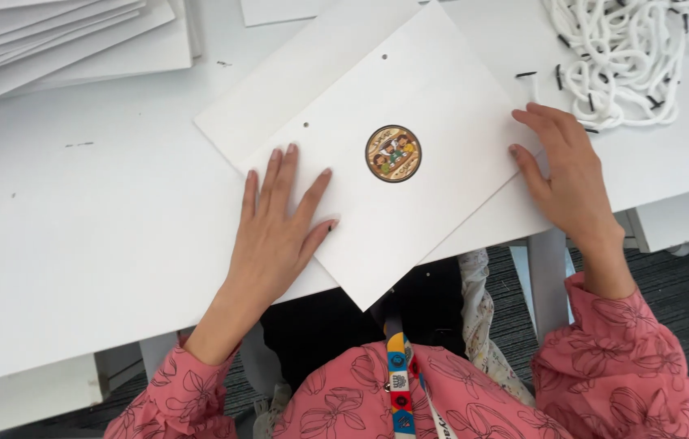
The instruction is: Assembling paper shopping bags by threading white rope handles through prepared holes.
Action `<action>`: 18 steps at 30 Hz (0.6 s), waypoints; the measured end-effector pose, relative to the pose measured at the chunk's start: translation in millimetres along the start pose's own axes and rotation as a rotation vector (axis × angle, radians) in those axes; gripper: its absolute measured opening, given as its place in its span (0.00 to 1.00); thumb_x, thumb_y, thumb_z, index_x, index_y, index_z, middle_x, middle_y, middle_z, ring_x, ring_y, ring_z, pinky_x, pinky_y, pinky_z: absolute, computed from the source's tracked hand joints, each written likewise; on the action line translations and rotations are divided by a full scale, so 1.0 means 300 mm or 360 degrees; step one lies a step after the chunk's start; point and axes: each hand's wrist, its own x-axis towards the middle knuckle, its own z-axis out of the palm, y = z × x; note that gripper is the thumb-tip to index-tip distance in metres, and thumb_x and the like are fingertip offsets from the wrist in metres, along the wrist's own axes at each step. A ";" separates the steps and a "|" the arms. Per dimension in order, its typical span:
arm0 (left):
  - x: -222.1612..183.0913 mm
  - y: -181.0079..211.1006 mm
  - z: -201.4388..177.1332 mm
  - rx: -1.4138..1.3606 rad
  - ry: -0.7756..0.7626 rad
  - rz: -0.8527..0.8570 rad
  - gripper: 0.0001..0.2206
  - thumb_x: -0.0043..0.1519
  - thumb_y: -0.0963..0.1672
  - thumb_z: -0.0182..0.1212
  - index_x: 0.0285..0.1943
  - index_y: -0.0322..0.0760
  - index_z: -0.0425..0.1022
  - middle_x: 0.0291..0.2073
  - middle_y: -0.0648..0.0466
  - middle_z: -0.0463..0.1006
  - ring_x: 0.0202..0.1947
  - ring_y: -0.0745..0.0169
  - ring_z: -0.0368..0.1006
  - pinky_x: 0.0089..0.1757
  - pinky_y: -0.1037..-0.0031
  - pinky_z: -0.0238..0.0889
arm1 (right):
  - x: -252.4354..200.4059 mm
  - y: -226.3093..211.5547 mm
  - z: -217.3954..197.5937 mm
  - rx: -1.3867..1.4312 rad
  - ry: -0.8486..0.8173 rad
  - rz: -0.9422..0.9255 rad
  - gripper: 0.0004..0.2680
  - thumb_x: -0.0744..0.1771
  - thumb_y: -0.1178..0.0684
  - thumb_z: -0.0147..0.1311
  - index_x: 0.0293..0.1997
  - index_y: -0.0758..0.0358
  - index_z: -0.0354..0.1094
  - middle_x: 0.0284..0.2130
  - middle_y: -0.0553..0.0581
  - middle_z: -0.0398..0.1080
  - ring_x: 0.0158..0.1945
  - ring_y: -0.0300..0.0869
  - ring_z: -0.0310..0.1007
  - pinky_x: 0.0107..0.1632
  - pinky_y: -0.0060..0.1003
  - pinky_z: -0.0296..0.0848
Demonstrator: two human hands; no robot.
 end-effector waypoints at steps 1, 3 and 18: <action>-0.033 -0.016 -0.015 -0.0113 0.0004 -0.0038 0.29 0.65 0.49 0.63 0.75 0.41 0.62 0.76 0.34 0.48 0.76 0.33 0.46 0.67 0.43 0.43 | 0.000 0.013 0.003 -0.0034 -0.0008 0.0003 0.14 0.71 0.58 0.55 0.66 0.63 0.66 0.65 0.63 0.65 0.67 0.59 0.65 0.66 0.50 0.66; -0.072 -0.062 -0.053 -0.0193 0.0060 -0.0157 0.28 0.64 0.48 0.64 0.74 0.39 0.63 0.76 0.34 0.49 0.76 0.32 0.47 0.67 0.45 0.45 | 0.004 -0.004 0.016 -0.0057 -0.0020 -0.0045 0.14 0.72 0.58 0.55 0.66 0.63 0.66 0.66 0.64 0.64 0.67 0.59 0.65 0.66 0.50 0.66; -0.030 -1.039 -0.098 -0.2835 0.1504 -0.0976 0.63 0.52 0.62 0.67 0.74 0.33 0.13 0.69 0.24 0.42 0.74 0.20 0.49 0.68 0.29 0.51 | 0.815 -0.557 0.665 0.1939 -0.0742 0.0276 0.21 0.72 0.43 0.45 0.70 0.66 0.49 0.63 0.65 0.62 0.65 0.49 0.69 0.67 0.42 0.69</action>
